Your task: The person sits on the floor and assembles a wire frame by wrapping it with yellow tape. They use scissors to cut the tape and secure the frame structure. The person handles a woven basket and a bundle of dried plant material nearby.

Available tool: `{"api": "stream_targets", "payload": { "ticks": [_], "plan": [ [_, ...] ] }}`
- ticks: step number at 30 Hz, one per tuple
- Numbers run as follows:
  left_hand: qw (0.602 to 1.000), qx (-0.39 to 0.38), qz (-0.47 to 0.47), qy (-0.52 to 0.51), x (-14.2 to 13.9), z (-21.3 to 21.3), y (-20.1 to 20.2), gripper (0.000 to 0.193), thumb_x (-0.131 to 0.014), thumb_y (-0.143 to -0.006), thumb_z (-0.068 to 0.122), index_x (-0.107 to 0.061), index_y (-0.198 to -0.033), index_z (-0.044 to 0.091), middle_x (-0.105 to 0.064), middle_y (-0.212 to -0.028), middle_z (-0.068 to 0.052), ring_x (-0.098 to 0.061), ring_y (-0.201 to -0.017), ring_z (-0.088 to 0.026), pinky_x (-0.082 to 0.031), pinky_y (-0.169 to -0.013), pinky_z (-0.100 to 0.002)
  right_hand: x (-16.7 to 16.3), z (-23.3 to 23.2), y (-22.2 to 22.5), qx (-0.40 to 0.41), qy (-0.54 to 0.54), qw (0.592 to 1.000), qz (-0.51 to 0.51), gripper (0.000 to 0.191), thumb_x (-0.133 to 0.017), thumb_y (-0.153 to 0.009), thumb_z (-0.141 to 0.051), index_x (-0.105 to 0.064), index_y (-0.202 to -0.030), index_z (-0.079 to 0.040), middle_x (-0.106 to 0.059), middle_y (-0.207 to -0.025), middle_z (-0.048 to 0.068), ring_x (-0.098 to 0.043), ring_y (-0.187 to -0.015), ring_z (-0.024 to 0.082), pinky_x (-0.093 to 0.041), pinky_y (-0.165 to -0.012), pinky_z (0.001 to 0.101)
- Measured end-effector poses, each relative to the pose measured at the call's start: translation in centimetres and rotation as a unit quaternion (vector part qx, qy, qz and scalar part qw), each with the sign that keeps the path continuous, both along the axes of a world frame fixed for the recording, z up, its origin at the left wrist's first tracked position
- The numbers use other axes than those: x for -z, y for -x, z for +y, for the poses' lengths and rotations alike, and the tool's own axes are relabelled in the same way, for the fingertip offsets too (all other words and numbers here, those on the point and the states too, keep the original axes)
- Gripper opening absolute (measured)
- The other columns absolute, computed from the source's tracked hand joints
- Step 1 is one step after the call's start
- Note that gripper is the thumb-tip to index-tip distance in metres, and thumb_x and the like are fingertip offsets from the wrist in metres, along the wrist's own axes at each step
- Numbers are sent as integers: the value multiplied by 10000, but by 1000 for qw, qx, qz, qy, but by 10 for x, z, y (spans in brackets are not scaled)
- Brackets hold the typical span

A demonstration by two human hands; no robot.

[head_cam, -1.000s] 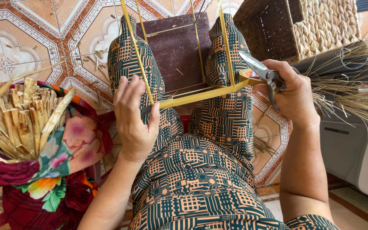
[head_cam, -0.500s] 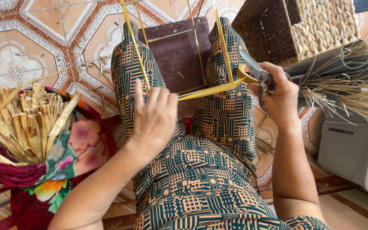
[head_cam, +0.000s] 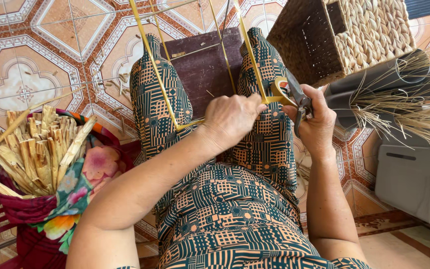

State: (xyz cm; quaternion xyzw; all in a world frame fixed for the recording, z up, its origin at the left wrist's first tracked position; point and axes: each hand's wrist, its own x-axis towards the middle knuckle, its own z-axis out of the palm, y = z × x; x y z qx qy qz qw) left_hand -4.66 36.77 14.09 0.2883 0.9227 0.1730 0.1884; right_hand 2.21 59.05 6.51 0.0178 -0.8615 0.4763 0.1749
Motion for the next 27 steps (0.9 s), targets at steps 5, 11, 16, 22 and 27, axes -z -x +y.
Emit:
{"api": "stream_targets", "payload": {
  "ticks": [5,11,16,22,27],
  "plan": [
    [917,51,354,-178,4,10,22,371,-705,-868,355,-726,-1027,21,-660,-1250,-169,-601,-1294,-324,-590,-1058,-415,0,4,-2,34,14,999,-3,549,-887,-918,-102,-573,-1366,-58,-737,-1025,51,-675,-925,64,-565,-845,240],
    [969,214,82,-95,23,49,66,185,-760,-867,254,-797,-1045,221,-735,-1058,-74,-680,-1090,-281,-548,-910,-429,-14,10,-9,40,8,999,-1,598,-903,-906,-62,-555,-1392,-52,-709,-1035,48,-666,-952,97,-574,-878,263],
    [972,234,10,26,21,75,79,180,-722,-869,202,-786,-1015,284,-746,-1024,-23,-692,-1037,-253,-549,-870,-442,-21,8,-18,51,-5,998,29,701,-896,-905,-33,-459,-1454,-38,-683,-1109,41,-678,-1019,138,-586,-918,267],
    [965,260,-27,-3,23,83,89,245,-801,-800,206,-754,-1040,221,-758,-997,-33,-706,-988,-250,-551,-843,-424,-26,3,-64,19,130,991,-31,705,-902,-829,-282,-513,-1377,-68,-568,-866,-21,-520,-722,62,-413,-643,183],
    [960,254,-83,-80,21,76,109,349,-890,-726,234,-759,-1047,193,-759,-954,-61,-729,-927,-230,-571,-805,-389,-24,2,-96,-156,330,890,-273,795,-863,-809,-487,-553,-1387,-38,-600,-784,-32,-539,-695,56,-410,-621,207]
  ]
}}
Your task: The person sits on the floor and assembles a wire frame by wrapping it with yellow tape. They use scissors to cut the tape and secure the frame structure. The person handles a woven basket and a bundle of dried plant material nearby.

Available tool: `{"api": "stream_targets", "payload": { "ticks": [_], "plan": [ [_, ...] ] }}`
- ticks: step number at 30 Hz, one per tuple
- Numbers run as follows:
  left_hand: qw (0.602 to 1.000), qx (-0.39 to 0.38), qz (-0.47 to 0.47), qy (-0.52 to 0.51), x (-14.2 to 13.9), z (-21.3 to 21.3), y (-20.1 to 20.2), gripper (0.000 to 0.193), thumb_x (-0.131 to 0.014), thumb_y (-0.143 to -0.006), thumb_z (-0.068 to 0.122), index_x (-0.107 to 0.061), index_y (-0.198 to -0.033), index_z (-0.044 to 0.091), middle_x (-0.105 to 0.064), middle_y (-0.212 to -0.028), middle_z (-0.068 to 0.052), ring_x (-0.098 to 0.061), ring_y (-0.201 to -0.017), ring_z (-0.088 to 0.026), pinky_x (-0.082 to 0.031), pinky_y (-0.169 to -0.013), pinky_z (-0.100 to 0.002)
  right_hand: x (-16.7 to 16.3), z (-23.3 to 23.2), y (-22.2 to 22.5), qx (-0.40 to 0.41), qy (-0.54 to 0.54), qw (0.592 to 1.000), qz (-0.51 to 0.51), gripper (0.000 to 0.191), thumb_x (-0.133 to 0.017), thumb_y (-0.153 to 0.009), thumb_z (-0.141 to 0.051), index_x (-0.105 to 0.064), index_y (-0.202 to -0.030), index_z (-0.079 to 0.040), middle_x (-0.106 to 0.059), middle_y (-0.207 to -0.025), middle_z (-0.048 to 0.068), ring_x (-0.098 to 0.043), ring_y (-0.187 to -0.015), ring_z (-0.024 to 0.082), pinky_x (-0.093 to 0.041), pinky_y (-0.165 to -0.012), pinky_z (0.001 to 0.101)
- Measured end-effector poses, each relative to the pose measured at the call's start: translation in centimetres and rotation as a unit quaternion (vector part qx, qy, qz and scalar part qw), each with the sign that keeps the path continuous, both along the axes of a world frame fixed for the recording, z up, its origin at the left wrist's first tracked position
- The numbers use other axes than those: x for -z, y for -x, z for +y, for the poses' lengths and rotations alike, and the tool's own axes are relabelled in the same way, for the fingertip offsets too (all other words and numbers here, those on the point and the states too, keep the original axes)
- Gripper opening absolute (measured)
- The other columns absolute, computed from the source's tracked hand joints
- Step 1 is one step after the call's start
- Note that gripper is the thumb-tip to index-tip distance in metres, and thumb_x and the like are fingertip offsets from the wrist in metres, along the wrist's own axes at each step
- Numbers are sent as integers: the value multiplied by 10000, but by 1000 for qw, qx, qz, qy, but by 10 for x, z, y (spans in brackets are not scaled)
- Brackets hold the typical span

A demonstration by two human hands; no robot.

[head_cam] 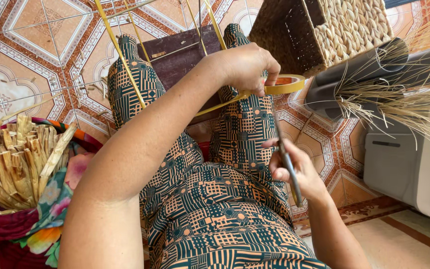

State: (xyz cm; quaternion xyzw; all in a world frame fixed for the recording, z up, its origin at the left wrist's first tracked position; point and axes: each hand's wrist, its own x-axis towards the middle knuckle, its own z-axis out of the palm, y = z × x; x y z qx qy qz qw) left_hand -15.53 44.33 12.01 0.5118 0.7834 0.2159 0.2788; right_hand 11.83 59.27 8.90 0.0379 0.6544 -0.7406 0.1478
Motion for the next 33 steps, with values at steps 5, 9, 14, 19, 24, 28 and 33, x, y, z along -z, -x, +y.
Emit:
{"api": "stream_targets", "payload": {
  "ticks": [5,9,14,19,24,28,33],
  "plan": [
    [998,-20,-54,-20,-4,-5,1,336,-884,-721,221,-779,-1040,213,-767,-916,-34,-743,-871,-177,-580,-762,-358,6,-2,13,-26,-4,995,-94,822,-844,-773,-480,-582,-1398,-15,-564,-690,-35,-507,-598,47,-326,-510,197],
    [997,-37,-55,-28,-6,-6,0,345,-894,-710,216,-780,-1036,218,-750,-886,-18,-734,-835,-159,-578,-733,-342,7,-12,35,-44,24,995,-83,770,-807,-812,-452,-577,-1407,-21,-553,-651,-47,-475,-534,35,-312,-463,188],
    [996,-64,-44,-31,-2,-6,1,354,-898,-699,225,-777,-1031,208,-738,-880,6,-726,-814,-127,-575,-712,-305,9,-25,50,-11,12,994,-106,607,-767,-868,-339,-610,-1375,-43,-544,-582,-45,-483,-466,44,-354,-421,204],
    [969,-164,-112,-143,4,-9,4,271,-847,-790,207,-770,-1048,174,-758,-840,31,-703,-761,-94,-566,-711,-292,10,-31,55,30,-50,991,-124,432,-719,-902,-282,-674,-1281,-79,-563,-533,-10,-495,-413,60,-345,-376,197],
    [784,-268,-262,-495,3,-43,13,234,-804,-935,225,-718,-1113,99,-767,-915,21,-717,-790,-84,-612,-740,-259,6,-40,73,182,-89,974,105,236,-695,-1005,-83,-572,-1204,-57,-730,-925,47,-719,-866,134,-564,-746,251],
    [694,-366,-203,-586,-7,-106,-5,196,-795,-1029,194,-722,-1156,63,-762,-979,-35,-690,-861,-116,-596,-794,-278,1,-57,92,172,-186,929,271,221,-634,-1088,-8,-496,-1253,-57,-712,-1115,129,-732,-1182,234,-574,-902,291],
    [659,-426,-185,-592,-18,-193,-60,283,-768,-1075,134,-624,-1314,89,-700,-1148,-16,-664,-1011,-93,-557,-894,-259,6,-72,130,96,-97,960,244,265,-639,-1033,-39,-482,-1245,-67,-750,-1052,112,-745,-992,202,-595,-891,340]
  ]
}}
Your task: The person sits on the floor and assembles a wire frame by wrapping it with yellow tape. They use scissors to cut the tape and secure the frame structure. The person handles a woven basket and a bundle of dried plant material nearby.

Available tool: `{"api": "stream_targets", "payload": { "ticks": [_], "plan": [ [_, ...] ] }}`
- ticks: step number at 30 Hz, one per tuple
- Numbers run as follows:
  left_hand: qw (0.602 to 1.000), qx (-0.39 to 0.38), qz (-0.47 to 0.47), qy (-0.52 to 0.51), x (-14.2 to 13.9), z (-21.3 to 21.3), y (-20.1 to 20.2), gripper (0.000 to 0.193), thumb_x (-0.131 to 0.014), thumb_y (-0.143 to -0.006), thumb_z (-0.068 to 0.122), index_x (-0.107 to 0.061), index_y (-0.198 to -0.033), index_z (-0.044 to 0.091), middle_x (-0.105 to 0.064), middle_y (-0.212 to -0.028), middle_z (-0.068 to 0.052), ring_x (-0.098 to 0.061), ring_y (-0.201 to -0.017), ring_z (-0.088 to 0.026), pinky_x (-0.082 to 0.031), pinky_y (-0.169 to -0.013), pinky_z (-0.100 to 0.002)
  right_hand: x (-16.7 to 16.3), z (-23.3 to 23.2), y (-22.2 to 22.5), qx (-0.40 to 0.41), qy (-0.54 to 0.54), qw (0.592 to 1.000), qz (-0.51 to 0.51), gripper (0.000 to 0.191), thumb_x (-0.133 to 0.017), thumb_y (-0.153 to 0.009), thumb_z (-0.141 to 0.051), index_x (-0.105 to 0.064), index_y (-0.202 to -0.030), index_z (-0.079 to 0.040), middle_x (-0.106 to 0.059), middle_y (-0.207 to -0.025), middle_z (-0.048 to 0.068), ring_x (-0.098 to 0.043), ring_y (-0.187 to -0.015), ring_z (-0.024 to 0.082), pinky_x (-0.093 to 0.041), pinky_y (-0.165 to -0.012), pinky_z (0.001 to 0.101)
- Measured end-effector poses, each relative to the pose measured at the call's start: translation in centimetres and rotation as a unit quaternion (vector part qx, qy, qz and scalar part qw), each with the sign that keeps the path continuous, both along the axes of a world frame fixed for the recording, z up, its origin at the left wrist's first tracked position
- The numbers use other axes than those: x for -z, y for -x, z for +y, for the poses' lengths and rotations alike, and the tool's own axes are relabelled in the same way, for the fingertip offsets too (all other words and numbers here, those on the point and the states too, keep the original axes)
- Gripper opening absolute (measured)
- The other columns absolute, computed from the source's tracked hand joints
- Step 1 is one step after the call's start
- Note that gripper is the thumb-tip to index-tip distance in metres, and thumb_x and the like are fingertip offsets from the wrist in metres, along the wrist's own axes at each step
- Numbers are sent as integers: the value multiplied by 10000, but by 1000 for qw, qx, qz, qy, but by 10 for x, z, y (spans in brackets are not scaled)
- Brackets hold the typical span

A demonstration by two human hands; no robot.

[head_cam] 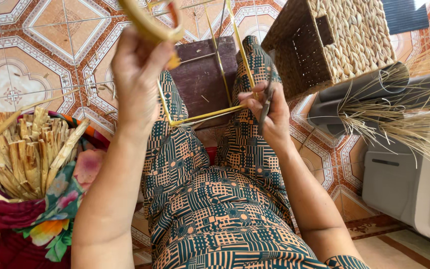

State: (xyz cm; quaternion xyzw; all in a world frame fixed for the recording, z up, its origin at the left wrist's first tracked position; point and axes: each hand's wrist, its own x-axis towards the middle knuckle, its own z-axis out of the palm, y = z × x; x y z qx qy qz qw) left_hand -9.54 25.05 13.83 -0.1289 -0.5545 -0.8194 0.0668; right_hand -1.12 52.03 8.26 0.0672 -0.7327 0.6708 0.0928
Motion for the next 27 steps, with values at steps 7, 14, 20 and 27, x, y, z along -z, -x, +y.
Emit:
{"api": "stream_targets", "payload": {
  "ticks": [7,14,20,27],
  "plan": [
    [987,-148,-60,-20,17,-76,-71,273,-773,-1046,42,-604,-1260,37,-672,-1061,-15,-613,-909,-81,-499,-825,-219,-8,-16,14,-62,262,962,36,205,-660,-1073,16,-531,-1211,-63,-674,-845,69,-720,-773,216,-616,-896,398],
    [977,-200,-78,3,10,-123,-130,325,-748,-1019,-19,-589,-1301,0,-678,-1123,-36,-620,-982,-93,-524,-932,-228,-93,-16,41,-57,275,959,30,176,-645,-1131,42,-542,-1262,-17,-696,-834,167,-729,-766,278,-636,-777,407],
    [984,-149,-92,-16,-10,-125,-177,355,-735,-1001,-42,-574,-1316,-21,-662,-1086,-48,-623,-992,-103,-533,-954,-248,-145,-12,40,-91,311,945,-37,150,-669,-1145,15,-562,-1249,4,-660,-797,167,-697,-702,297,-532,-571,343],
    [989,-93,-116,27,-38,-122,-208,454,-734,-921,-57,-560,-1340,-36,-680,-1163,-74,-648,-1027,-128,-537,-972,-274,-176,1,46,-122,368,917,-91,105,-605,-1127,22,-534,-1203,7,-593,-772,107,-595,-605,168,-445,-533,295]
  ]
}}
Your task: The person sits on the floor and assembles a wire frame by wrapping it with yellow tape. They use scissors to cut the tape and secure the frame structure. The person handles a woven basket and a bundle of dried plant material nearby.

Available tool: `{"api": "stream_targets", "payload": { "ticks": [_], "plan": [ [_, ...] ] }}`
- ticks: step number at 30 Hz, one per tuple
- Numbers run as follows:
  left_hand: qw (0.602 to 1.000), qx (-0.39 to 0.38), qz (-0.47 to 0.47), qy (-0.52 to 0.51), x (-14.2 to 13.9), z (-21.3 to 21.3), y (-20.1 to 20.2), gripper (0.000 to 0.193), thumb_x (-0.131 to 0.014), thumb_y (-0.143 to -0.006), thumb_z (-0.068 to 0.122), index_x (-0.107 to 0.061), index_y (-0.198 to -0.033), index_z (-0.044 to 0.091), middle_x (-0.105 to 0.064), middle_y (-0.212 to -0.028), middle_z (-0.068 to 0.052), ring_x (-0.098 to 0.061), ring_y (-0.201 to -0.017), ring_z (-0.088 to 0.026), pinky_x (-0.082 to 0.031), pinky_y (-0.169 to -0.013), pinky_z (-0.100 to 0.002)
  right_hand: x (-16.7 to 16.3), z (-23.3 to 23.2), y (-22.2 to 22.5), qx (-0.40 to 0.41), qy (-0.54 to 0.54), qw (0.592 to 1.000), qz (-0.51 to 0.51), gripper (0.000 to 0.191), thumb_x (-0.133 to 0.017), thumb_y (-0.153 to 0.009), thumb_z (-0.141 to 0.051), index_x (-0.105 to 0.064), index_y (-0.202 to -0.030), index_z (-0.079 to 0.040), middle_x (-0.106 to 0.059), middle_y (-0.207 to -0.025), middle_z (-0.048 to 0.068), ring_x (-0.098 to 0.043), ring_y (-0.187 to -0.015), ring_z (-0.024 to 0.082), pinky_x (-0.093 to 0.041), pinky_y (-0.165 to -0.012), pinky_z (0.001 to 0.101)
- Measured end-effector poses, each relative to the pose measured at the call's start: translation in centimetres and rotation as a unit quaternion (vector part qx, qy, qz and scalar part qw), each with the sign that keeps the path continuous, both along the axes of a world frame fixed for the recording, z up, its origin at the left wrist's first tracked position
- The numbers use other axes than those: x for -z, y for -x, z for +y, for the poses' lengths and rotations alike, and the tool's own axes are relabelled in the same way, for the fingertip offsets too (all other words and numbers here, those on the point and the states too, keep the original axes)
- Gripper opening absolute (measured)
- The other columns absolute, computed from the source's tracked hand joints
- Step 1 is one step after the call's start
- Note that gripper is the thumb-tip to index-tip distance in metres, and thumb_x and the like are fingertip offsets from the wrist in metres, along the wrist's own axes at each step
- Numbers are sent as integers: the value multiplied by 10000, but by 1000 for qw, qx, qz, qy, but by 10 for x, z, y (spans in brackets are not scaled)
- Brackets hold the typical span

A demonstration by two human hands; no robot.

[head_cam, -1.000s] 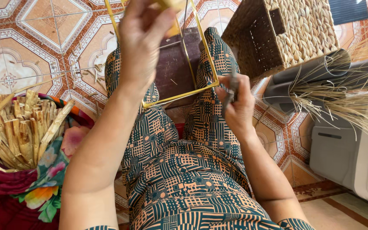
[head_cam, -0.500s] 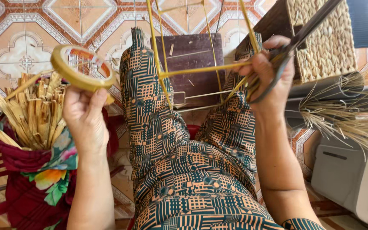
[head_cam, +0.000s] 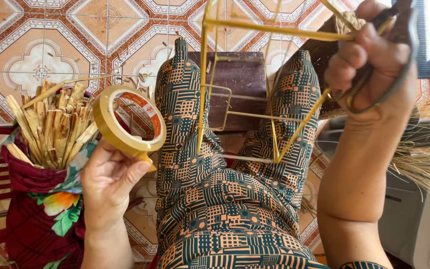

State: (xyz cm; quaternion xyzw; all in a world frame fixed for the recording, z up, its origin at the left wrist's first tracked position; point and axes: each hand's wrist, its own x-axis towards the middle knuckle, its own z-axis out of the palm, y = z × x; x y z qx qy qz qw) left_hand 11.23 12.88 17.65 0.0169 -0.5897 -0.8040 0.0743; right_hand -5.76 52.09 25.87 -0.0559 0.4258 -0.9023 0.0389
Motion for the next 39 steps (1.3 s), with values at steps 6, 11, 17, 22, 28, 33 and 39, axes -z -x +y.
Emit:
{"api": "stream_targets", "payload": {
  "ticks": [6,11,17,22,28,33,39],
  "plan": [
    [999,49,15,-4,-16,7,-12,514,-734,-859,-46,-548,-1338,-22,-666,-1239,-67,-655,-1105,-144,-532,-983,-292,-16,16,-5,2,-56,996,69,124,-584,-1185,-33,-515,-1285,-9,-596,-784,114,-607,-584,177,-457,-536,299],
    [988,148,38,38,-24,16,-21,402,-784,-877,-43,-614,-1240,-23,-725,-1150,-72,-670,-1047,-140,-525,-967,-304,-15,22,-34,124,-382,904,149,225,-519,-1207,-169,-505,-1370,-14,-728,-1016,171,-734,-853,259,-586,-729,323],
    [933,304,154,115,-41,37,-12,403,-833,-942,51,-621,-1285,50,-722,-1055,-26,-714,-894,-98,-587,-803,-261,16,-28,-139,260,-269,909,181,341,-700,-1157,-287,-511,-1278,-29,-647,-1091,250,-727,-965,335,-610,-836,394],
    [849,444,228,173,-52,69,25,428,-787,-955,71,-585,-1331,113,-712,-1024,-39,-762,-883,-157,-635,-746,-274,53,-39,-154,-51,-126,982,131,523,-772,-962,-392,-508,-1260,-53,-701,-1099,259,-697,-1077,373,-569,-986,479],
    [816,258,229,464,-85,74,87,343,-735,-922,102,-487,-1160,110,-710,-791,4,-738,-699,-204,-584,-589,-358,84,-20,-143,13,-64,970,235,435,-723,-1016,-306,-495,-1317,-91,-588,-666,38,-605,-550,136,-554,-649,341],
    [795,158,241,535,-88,81,108,287,-688,-927,70,-470,-1109,109,-696,-795,-36,-735,-725,-264,-577,-577,-413,91,-31,-147,108,-155,951,246,424,-727,-1033,-353,-491,-1279,-100,-568,-671,51,-591,-574,163,-540,-677,372],
    [807,102,269,516,-75,90,113,235,-661,-996,84,-449,-1092,110,-694,-823,-46,-741,-744,-270,-584,-602,-407,87,-34,-139,117,-161,954,225,440,-726,-1036,-368,-493,-1283,-88,-555,-674,61,-564,-547,153,-533,-642,354]
  ]
}}
